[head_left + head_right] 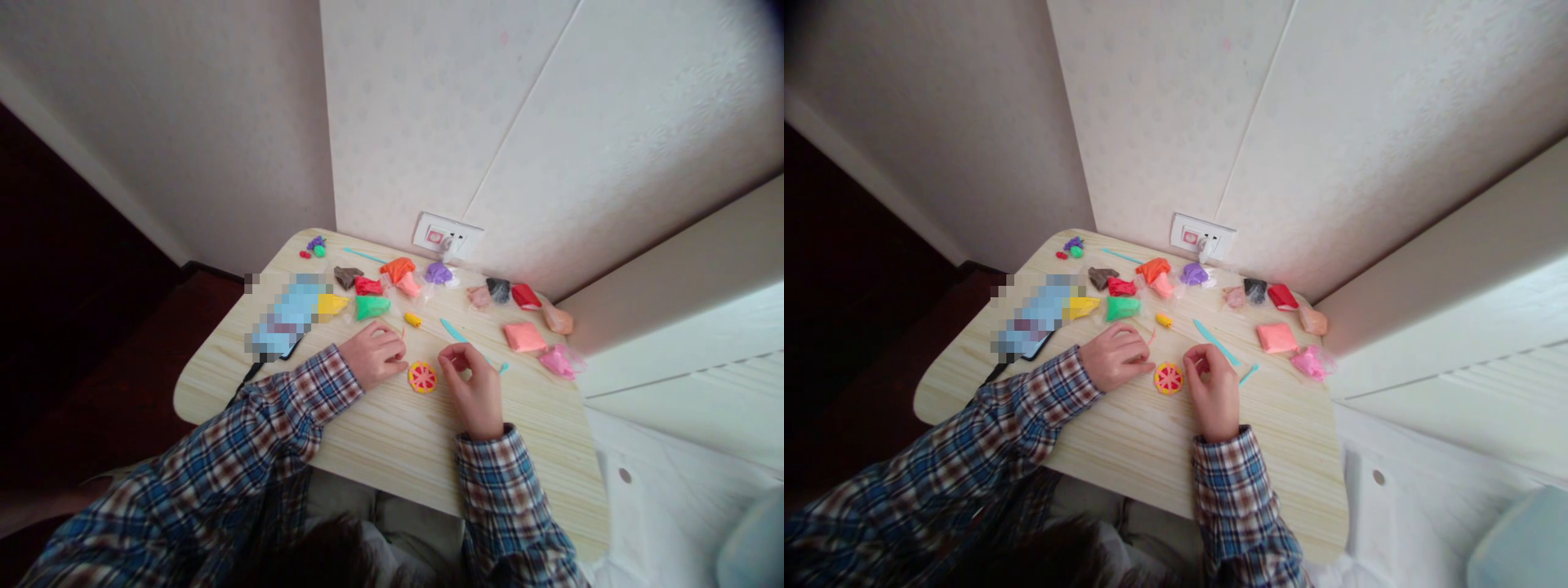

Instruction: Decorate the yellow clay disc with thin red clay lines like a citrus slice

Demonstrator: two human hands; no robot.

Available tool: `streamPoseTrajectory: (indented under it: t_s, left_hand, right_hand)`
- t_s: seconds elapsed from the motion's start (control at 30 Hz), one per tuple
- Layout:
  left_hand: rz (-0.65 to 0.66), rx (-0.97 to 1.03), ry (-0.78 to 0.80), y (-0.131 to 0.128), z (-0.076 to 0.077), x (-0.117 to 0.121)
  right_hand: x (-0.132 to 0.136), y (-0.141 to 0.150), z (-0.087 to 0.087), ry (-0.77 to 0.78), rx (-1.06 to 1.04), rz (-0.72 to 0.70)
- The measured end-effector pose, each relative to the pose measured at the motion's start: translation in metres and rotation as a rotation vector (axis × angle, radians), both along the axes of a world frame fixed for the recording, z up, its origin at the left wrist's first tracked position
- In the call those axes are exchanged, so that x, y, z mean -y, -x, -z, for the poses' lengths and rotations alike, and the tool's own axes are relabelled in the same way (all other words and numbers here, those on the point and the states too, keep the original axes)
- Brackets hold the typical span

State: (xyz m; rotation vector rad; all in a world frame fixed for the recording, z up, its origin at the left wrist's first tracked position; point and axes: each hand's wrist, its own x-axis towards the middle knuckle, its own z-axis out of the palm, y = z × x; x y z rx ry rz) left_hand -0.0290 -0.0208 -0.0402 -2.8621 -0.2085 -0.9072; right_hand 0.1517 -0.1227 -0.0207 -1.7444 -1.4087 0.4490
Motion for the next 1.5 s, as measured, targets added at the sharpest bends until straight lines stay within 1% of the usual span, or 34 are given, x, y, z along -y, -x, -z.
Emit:
streamPoseTrajectory:
  t_s: [0.13, 0.23, 0.33, 0.47, 0.57, 0.77, 0.97, 1.1, 1.2, 1.37, 1.5]
  left_hand:
    - [-0.030, -0.045, 0.061, 0.003, 0.001, 0.003]
    - [-0.047, -0.083, 0.199, 0.006, -0.003, 0.003]
    - [-0.077, -0.065, 0.338, 0.007, -0.009, 0.003]
    - [-0.100, -0.025, 0.432, 0.008, -0.015, 0.001]
    - [-0.090, 0.013, 0.445, 0.006, -0.014, 0.000]
    - [-0.082, 0.081, 0.421, 0.005, -0.013, -0.001]
    - [-0.002, 0.081, 0.501, 0.004, -0.013, 0.000]
    - [0.025, 0.077, 0.483, 0.001, -0.007, 0.000]
    - [0.042, 0.062, 0.465, -0.002, -0.004, 0.001]
    - [-0.004, -0.034, 0.453, -0.003, -0.002, 0.001]
    - [0.006, -0.056, 0.443, -0.004, 0.000, 0.001]
  right_hand:
    - [0.000, 0.000, 0.000, -0.001, 0.002, 0.000]
    - [0.000, 0.000, -0.001, -0.006, 0.000, -0.001]
    - [0.000, 0.000, 0.000, -0.006, -0.002, 0.003]
    - [0.000, 0.000, 0.000, -0.006, 0.004, 0.008]
    - [0.000, 0.000, -0.001, -0.009, 0.003, 0.007]
    - [0.000, -0.001, 0.000, -0.004, -0.006, 0.004]
    - [0.000, 0.000, 0.000, -0.006, -0.002, 0.007]
    - [0.001, 0.000, -0.001, -0.007, 0.000, 0.007]
    - [0.000, 0.000, -0.001, -0.016, 0.002, 0.001]
    - [0.000, 0.000, 0.000, -0.024, -0.006, -0.002]
    - [0.001, 0.000, 0.000, -0.035, -0.018, -0.003]
